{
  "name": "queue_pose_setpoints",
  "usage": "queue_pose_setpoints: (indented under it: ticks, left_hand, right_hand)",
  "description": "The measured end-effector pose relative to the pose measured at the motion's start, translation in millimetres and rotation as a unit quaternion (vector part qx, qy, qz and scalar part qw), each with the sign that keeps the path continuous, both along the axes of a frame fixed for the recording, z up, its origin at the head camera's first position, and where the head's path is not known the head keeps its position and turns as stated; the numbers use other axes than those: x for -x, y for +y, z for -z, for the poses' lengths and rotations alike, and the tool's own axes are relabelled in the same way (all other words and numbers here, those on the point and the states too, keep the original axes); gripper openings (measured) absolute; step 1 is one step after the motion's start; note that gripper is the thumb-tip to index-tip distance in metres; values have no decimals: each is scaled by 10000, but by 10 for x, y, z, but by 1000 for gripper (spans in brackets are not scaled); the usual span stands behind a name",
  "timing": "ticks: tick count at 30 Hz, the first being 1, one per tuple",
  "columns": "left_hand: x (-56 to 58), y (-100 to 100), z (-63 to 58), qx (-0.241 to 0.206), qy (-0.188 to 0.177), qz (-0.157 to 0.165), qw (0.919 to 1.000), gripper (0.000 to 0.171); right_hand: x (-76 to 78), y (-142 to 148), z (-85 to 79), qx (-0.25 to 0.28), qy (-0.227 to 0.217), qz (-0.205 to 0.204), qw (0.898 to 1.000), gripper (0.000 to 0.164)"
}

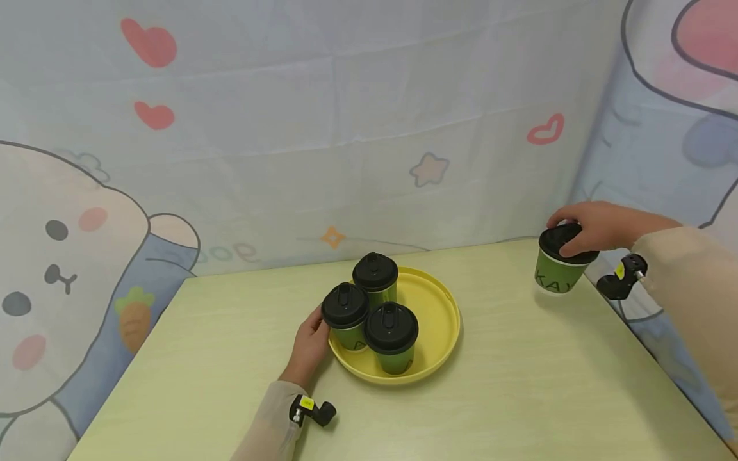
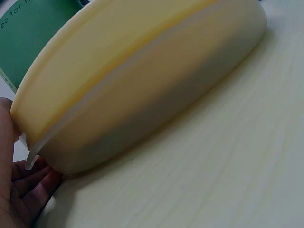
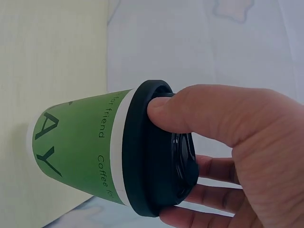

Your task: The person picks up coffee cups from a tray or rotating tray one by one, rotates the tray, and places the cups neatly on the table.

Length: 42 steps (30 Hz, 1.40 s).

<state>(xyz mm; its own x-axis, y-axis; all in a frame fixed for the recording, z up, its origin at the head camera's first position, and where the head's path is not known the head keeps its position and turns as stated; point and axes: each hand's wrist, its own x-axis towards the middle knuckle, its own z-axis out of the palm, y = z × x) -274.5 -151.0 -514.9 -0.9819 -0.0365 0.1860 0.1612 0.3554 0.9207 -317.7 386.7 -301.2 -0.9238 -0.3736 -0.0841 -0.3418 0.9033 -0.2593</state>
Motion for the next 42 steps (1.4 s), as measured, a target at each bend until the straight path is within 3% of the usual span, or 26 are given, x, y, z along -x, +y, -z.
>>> queue_pose_setpoints:
  ticks: [17, 42]
  left_hand:
    - [-15, -1, -19, 49, -156, -128, 9998, 43]
    - [-8, -3, -41, 82, -87, -142, 9998, 42]
  right_hand:
    - [-20, 137, 270, 61, -9, 96, 9999, 58]
    - [-56, 259, 449, 80, -13, 210, 9997, 55]
